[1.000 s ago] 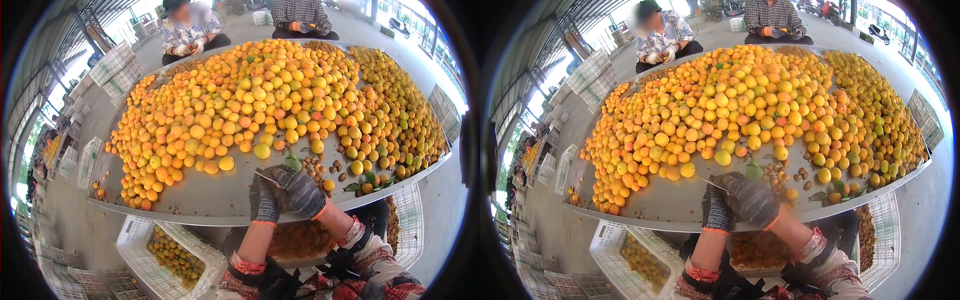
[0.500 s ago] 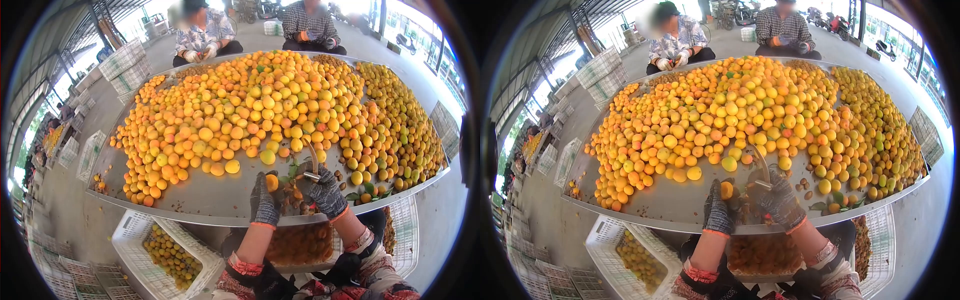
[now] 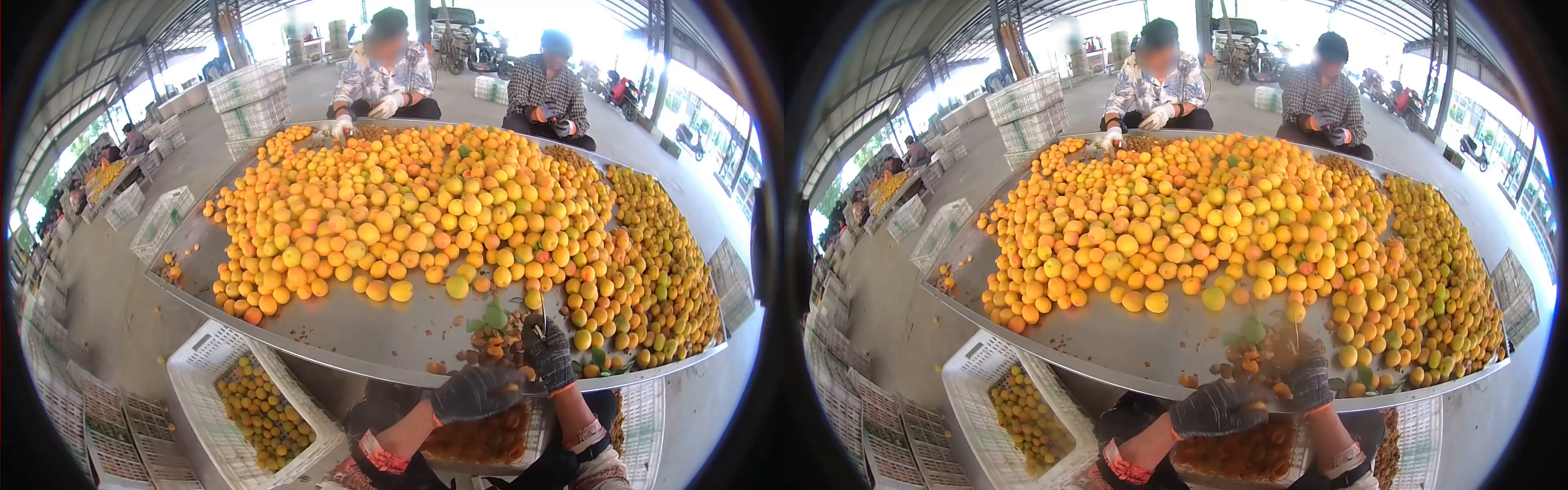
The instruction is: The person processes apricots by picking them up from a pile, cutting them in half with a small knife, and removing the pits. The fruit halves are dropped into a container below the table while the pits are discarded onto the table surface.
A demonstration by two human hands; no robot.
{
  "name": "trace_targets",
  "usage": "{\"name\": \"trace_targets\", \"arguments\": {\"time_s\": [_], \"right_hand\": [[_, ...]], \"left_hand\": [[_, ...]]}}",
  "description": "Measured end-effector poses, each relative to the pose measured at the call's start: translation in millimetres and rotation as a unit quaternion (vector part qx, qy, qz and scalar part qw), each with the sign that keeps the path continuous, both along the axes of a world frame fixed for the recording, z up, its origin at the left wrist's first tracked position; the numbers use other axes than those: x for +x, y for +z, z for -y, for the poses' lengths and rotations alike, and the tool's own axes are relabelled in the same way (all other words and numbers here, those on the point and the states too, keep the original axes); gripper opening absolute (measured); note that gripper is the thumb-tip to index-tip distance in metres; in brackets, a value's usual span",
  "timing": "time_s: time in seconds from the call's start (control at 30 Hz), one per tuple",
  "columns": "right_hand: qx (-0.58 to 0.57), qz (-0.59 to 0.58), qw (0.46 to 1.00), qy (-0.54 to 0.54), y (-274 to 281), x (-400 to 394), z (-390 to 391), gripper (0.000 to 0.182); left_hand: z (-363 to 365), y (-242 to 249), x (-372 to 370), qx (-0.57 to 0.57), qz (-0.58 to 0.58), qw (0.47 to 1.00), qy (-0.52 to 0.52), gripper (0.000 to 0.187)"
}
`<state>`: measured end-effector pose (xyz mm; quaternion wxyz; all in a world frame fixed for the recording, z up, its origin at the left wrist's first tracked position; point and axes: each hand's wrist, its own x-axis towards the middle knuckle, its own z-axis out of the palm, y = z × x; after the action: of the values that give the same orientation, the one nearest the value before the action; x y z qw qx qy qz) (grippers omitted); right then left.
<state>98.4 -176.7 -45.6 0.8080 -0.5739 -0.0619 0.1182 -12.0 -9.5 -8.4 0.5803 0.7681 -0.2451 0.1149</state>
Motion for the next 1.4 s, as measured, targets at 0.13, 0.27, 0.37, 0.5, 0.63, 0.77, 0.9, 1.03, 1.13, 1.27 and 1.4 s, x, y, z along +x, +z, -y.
{"name": "trace_targets", "arguments": {"time_s": [0.13,0.27,0.37,0.5,0.63,0.77,0.9,1.03,1.13,1.27,1.4], "right_hand": [[-0.307,0.197,0.931,-0.023,7.0,-8.7,14.4,0.02],[-0.233,0.04,0.971,0.042,19.0,-18.6,16.3,0.027],[-0.294,0.017,0.954,0.056,27.4,-18.2,6.6,0.027],[-0.364,0.201,0.906,0.081,7.9,12.0,-10.3,0.022],[-0.459,0.243,0.847,0.113,61.8,20.3,-64.1,0.023],[-0.393,0.165,0.899,0.102,32.8,62.3,-119.1,0.04],[-0.492,0.21,0.827,0.174,63.4,63.9,-186.8,0.043],[-0.456,0.351,0.801,0.164,27.4,86.9,-222.9,0.042],[-0.462,0.375,0.793,0.131,33.6,87.9,-243.4,0.041],[-0.449,0.38,0.807,0.047,27.1,114.9,-239.4,0.038],[-0.512,0.367,0.77,0.103,29.7,122.6,-239.5,0.039]], "left_hand": [[-2.3,4.8,-5.5,0.18,-0.047,0.978,-0.09,0.032],[-5.7,4.9,-7.5,0.148,-0.065,0.978,-0.132,0.038],[-11.4,22.7,-4.9,0.2,-0.111,0.965,-0.128,0.036],[-20.4,-6.4,-0.4,0.149,-0.057,0.986,-0.044,0.03],[-40.4,-2.5,1.5,0.052,0.121,0.979,0.154,0.026],[-62.5,8.1,2.3,-0.292,-0.165,0.918,0.212,0.025],[-80.1,10.9,1.3,-0.447,-0.237,0.818,0.274,0.028],[-89.7,11.8,-0.8,-0.463,-0.238,0.797,0.307,0.029],[-93.3,16.0,-2.1,-0.483,-0.25,0.779,0.312,0.029],[-97.2,13.2,-2.8,-0.487,-0.258,0.774,0.311,0.029],[-95.0,9.9,0.4,-0.494,-0.253,0.775,0.302,0.029]]}}
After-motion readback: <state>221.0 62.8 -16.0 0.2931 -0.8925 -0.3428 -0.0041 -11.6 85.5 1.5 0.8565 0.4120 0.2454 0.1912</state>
